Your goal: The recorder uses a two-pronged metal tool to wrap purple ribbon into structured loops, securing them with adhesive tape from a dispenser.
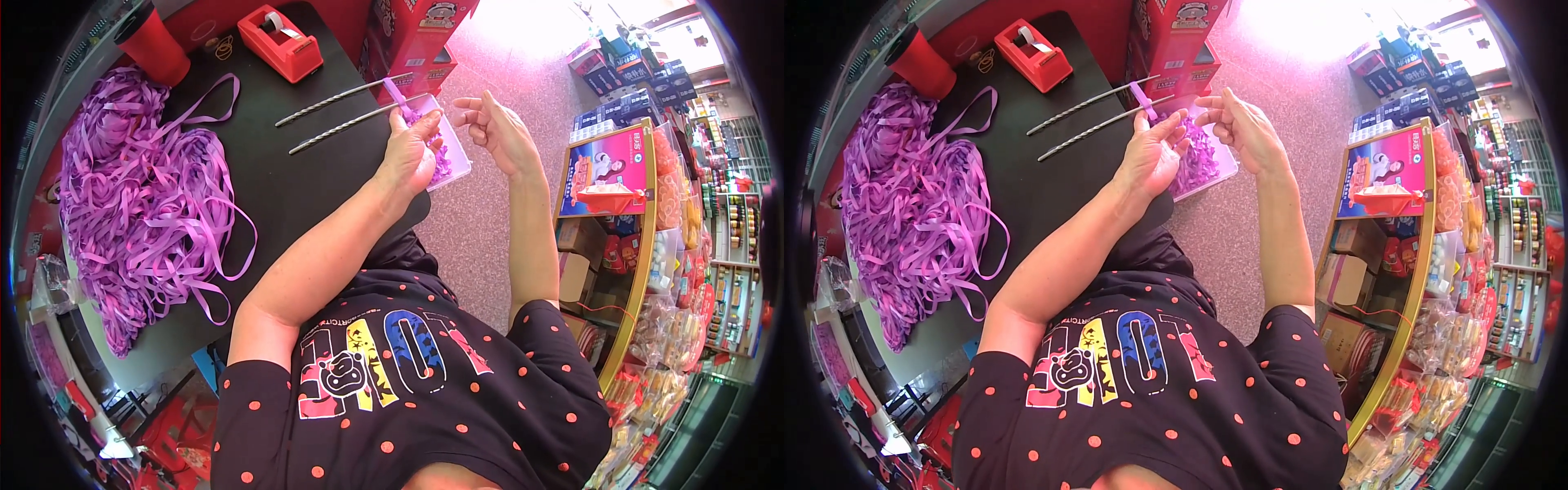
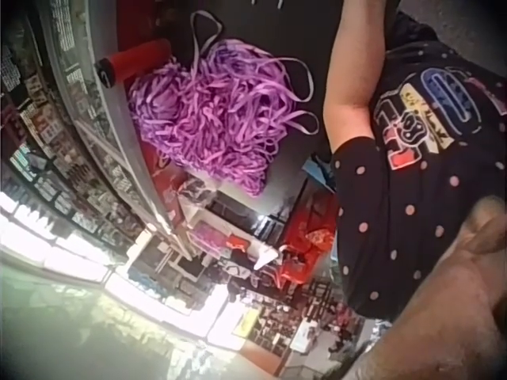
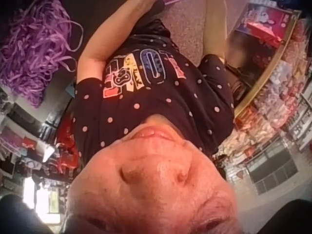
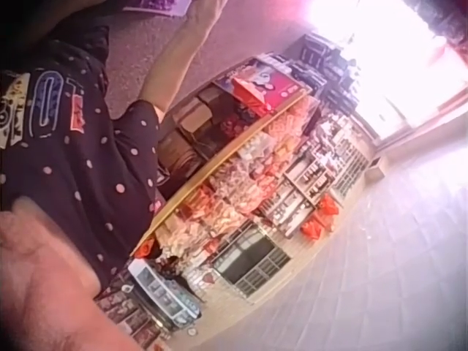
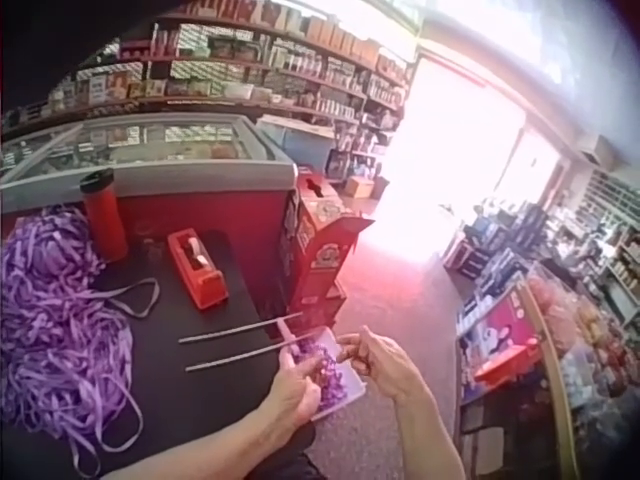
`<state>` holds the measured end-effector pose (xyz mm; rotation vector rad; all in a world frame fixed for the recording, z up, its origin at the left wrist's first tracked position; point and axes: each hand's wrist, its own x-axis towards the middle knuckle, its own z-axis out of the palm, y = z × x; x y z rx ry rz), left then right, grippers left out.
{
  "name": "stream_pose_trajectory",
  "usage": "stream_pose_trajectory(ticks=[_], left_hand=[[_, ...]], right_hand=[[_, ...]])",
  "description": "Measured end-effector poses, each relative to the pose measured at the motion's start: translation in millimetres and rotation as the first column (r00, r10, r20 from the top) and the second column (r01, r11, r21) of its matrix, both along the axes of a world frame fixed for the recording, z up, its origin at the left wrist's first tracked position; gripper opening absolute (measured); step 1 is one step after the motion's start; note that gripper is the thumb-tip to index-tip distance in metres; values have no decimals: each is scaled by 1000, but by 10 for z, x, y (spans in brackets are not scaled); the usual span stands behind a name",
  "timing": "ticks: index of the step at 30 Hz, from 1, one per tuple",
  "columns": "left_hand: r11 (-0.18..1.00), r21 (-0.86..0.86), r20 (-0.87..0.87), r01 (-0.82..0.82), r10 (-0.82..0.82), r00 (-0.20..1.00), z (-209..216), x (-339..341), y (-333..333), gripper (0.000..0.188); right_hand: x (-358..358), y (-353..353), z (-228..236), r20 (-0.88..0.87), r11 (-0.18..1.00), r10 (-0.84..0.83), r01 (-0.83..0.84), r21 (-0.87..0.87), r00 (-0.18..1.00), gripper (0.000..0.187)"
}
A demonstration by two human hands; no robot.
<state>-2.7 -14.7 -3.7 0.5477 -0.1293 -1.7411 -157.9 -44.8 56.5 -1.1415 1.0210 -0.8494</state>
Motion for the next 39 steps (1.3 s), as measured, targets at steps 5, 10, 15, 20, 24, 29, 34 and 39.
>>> stream_pose_trajectory(ticks=[5, 10, 15, 20, 24, 29, 34, 39], left_hand=[[999, -34, 10, 5, -5, 1000, 8, 8, 6, 74], [999, -36, 32, 27, -26, 999, -30, 8, -15, 82], [997, -74, 34, 20, -17, 999, 46, 14, 21, 81], [994, -107, 33, 22, -19, 999, 10, 15, 11, 76], [995, -96, 47, 8, -4, 999, 19, 12, -2, 67], [996, 46, -151, 73, -65, 986, 41, 73, -23, 71], [997, -58, 29, 44, -42, 999, 21, 53, -7, 80], [998, -46, 95, 35, -31, 995, 55, 34, 29, 90]], right_hand=[[92, 63, 64, -110, 1000, 8, -11, -25, 994, 51], [103, 52, 78, -141, 998, 42, -47, -30, 989, 51], [112, 37, 66, -116, 999, 24, -26, -18, 993, 49], [127, 31, 35, -93, 1000, 1, -2, -8, 996, 48], [92, 37, 10, -43, 999, -3, 4, 34, 999, 48], [8, 27, -18, -10, 998, -40, 40, 52, 999, 49], [-15, 6, 6, 73, 996, -36, 30, 79, 997, 49], [-9, -4, -9, 59, 992, -38, 30, 121, 998, 48]])
